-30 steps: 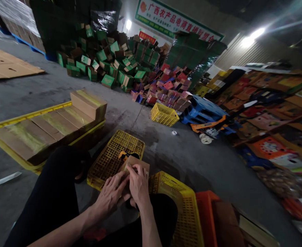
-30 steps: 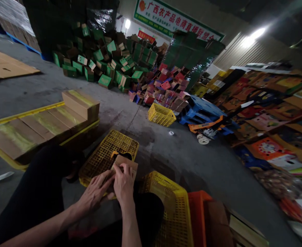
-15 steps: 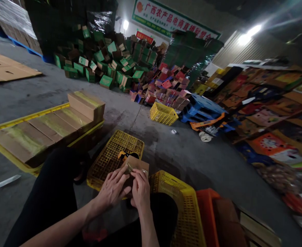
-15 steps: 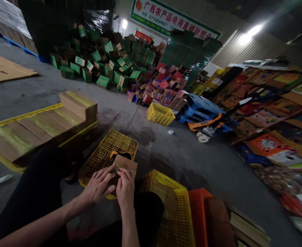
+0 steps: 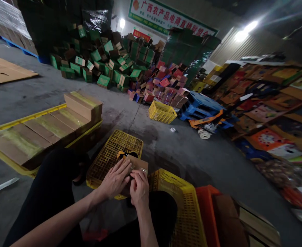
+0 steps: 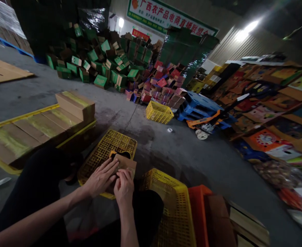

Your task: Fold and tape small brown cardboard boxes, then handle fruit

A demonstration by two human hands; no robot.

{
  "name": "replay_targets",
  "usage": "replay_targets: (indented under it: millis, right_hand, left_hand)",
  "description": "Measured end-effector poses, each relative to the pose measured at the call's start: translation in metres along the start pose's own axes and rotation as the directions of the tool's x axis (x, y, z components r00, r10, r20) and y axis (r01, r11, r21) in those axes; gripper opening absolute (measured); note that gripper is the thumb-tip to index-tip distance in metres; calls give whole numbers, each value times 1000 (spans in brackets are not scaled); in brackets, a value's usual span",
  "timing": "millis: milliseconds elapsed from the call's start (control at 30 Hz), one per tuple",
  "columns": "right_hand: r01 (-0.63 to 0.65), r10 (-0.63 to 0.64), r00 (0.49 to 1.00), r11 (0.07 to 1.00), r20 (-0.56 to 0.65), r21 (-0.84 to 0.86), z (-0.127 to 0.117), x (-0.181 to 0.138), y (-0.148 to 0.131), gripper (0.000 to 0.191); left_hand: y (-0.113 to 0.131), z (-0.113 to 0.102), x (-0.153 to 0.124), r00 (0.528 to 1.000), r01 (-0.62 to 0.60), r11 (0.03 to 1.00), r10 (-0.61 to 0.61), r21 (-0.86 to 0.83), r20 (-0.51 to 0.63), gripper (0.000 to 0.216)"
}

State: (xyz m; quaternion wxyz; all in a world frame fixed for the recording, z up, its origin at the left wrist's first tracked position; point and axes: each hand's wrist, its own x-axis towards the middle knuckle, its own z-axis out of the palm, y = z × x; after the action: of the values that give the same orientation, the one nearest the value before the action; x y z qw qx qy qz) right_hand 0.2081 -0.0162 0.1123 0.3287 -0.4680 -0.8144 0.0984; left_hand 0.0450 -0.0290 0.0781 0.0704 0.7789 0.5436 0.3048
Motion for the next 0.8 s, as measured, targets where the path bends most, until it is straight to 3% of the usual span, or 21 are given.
replay_targets:
  millis: [367, 800]
  right_hand:
    - [-40, 40, 999, 999, -13, -4, 5, 2, -3, 37]
    - [-117, 116, 993, 993, -30, -35, 4, 1, -16, 28]
  left_hand:
    - [-4, -6, 10, 1000, -10, 1000, 10, 29, 17, 57]
    - [14, -12, -32, 994, -113, 992, 113, -50, 8, 57]
